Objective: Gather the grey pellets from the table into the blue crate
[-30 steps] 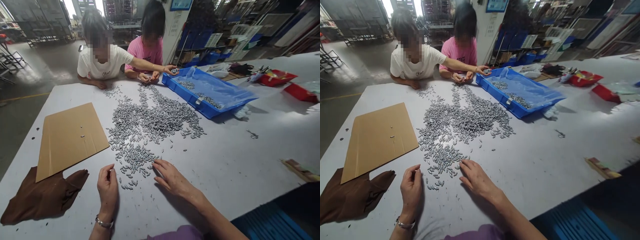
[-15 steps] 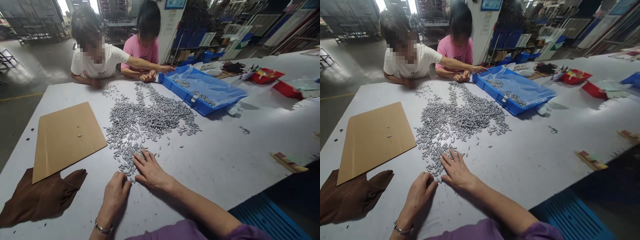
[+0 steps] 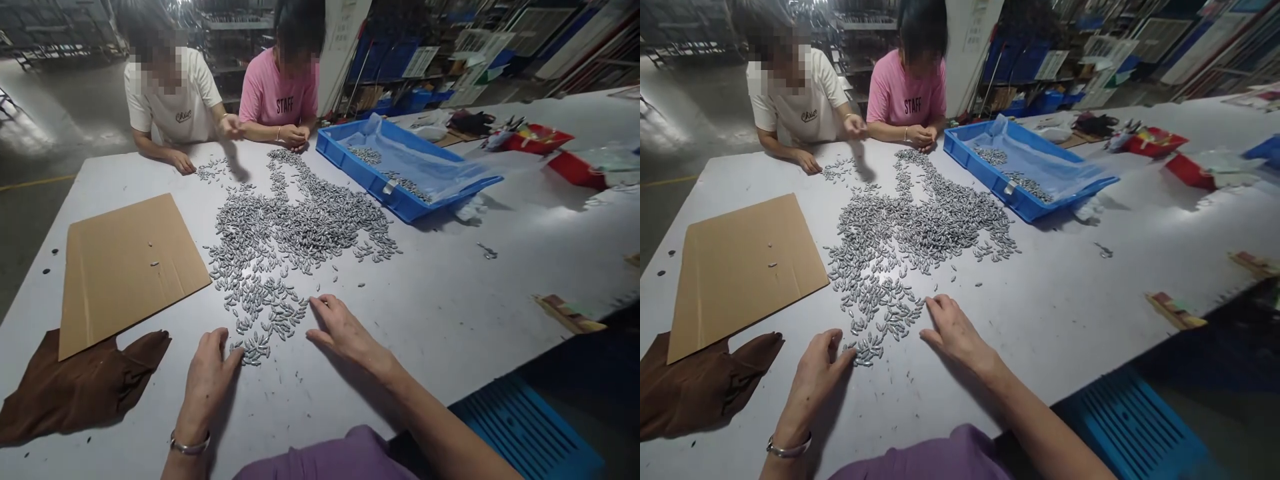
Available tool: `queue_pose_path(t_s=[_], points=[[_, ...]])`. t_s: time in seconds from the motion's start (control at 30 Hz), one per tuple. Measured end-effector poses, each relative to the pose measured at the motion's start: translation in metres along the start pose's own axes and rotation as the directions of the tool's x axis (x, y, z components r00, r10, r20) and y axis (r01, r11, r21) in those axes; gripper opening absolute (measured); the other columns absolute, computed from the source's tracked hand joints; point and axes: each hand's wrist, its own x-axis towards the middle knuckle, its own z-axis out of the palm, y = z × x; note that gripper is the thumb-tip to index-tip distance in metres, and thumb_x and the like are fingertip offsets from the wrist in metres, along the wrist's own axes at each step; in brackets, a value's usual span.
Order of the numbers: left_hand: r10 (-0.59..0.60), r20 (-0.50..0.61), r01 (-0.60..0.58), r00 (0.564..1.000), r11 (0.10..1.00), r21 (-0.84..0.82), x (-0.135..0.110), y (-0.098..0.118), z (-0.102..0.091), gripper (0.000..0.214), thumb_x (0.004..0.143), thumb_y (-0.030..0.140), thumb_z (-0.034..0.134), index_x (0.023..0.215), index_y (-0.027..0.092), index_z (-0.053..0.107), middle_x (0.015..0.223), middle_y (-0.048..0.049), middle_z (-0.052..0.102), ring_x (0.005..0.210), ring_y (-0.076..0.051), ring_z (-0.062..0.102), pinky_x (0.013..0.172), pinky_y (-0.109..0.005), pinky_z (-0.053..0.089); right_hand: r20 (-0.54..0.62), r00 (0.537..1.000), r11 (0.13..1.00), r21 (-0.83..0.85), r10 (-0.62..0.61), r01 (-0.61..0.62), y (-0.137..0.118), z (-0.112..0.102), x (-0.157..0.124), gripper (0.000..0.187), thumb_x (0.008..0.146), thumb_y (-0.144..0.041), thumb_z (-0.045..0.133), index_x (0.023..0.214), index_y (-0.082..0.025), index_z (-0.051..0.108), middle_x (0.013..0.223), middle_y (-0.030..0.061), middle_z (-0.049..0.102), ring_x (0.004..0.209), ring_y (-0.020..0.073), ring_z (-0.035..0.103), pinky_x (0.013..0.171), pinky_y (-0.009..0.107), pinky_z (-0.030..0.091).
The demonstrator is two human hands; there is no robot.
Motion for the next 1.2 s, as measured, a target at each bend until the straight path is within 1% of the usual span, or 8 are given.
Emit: queue_pose_path(t_s=[0.1,0.2,0.27,0.43,0.57,0.73,0.93,1.2], points=[[-0.021,0.157,0.006,0.987,0.995,0.097,-0.005,0.005,-0.006,0.057,0.079,0.044,0.065,0.129,0.018,0.054,0.106,-0.0086,0.06,0.086,-0.027,0.064,0.074,-0.04,0.052,0.057,0.992,0.993,0.038,0.113,-0.116,-0.004,-0.004,0.005,0.074,0.087,-0.037,0.068,0.15,-0.019,0.035,0.136,0.0179,0.045,0.122,0.0327,0.052,0.102,0.045,0.05],[-0.03,0.213,-0.011,0.977,0.982,0.187,-0.009,0.012,-0.008,0.067,0.078,0.037,0.066,0.139,0.018,0.045,0.112,-0.0091,0.056,0.086,-0.025,0.063,0.071,-0.036,0.05,0.082,0.983,0.985,0.045,0.163,-0.167,-0.009,-0.008,0.014,0.082,0.084,-0.04,0.071,0.152,-0.021,0.029,0.14,0.0172,0.039,0.122,0.0322,0.052,0.101,0.042,0.049],[-0.033,0.228,-0.024,0.973,0.97,0.24,-0.01,0.015,-0.007,0.07,0.079,0.033,0.065,0.142,0.018,0.04,0.114,-0.0095,0.054,0.087,-0.025,0.063,0.07,-0.035,0.048,0.087,0.983,0.985,0.033,0.164,-0.167,-0.011,-0.01,0.02,0.082,0.082,-0.042,0.072,0.15,-0.022,0.031,0.135,0.0157,0.041,0.117,0.0308,0.054,0.096,0.04,0.051],[-0.004,0.231,-0.059,0.973,0.962,0.268,-0.009,0.014,-0.004,0.069,0.081,0.032,0.064,0.143,0.019,0.037,0.114,-0.0095,0.054,0.087,-0.025,0.063,0.07,-0.035,0.048,0.094,0.986,0.989,0.041,0.136,-0.14,-0.004,-0.013,0.029,0.069,0.079,-0.044,0.074,0.137,-0.025,0.042,0.117,0.0099,0.046,0.096,0.0253,0.058,0.084,0.036,0.052],[-0.013,0.226,-0.043,0.974,0.97,0.239,-0.006,0.011,-0.002,0.074,0.079,0.033,0.066,0.145,0.018,0.037,0.113,-0.0097,0.054,0.089,-0.026,0.063,0.073,-0.036,0.05,0.061,0.983,0.984,0.036,0.171,-0.173,0.011,-0.021,0.027,0.066,0.078,-0.044,0.075,0.132,-0.024,0.044,0.113,0.0074,0.045,0.085,0.0207,0.057,0.079,0.033,0.052],[0.002,0.196,-0.034,0.981,0.987,0.158,-0.005,0.008,-0.001,0.075,0.075,0.035,0.069,0.143,0.02,0.041,0.108,-0.0069,0.055,0.086,-0.025,0.063,0.072,-0.036,0.051,0.14,0.959,0.968,0.009,0.248,-0.252,0.02,-0.027,0.023,0.068,0.074,-0.04,0.077,0.132,-0.023,0.046,0.112,0.0074,0.046,0.092,0.0229,0.058,0.082,0.033,0.051],[-0.023,0.234,-0.009,0.972,0.991,0.137,-0.005,0.012,-0.004,0.076,0.076,0.036,0.067,0.144,0.018,0.041,0.108,-0.0073,0.054,0.084,-0.025,0.062,0.073,-0.037,0.051,0.156,0.967,0.977,0.042,0.202,-0.211,0.009,-0.025,0.027,0.066,0.075,-0.038,0.075,0.133,-0.023,0.047,0.109,0.0057,0.047,0.087,0.0209,0.056,0.08,0.033,0.05],[-0.02,0.214,-0.004,0.977,0.993,0.114,-0.004,0.011,-0.004,0.075,0.075,0.037,0.067,0.144,0.022,0.042,0.105,-0.0057,0.054,0.08,-0.024,0.062,0.07,-0.036,0.052,0.133,0.975,0.98,0.066,0.176,-0.185,0.009,-0.023,0.024,0.066,0.078,-0.037,0.072,0.137,-0.024,0.046,0.11,0.0064,0.05,0.089,0.0216,0.057,0.079,0.033,0.051]])
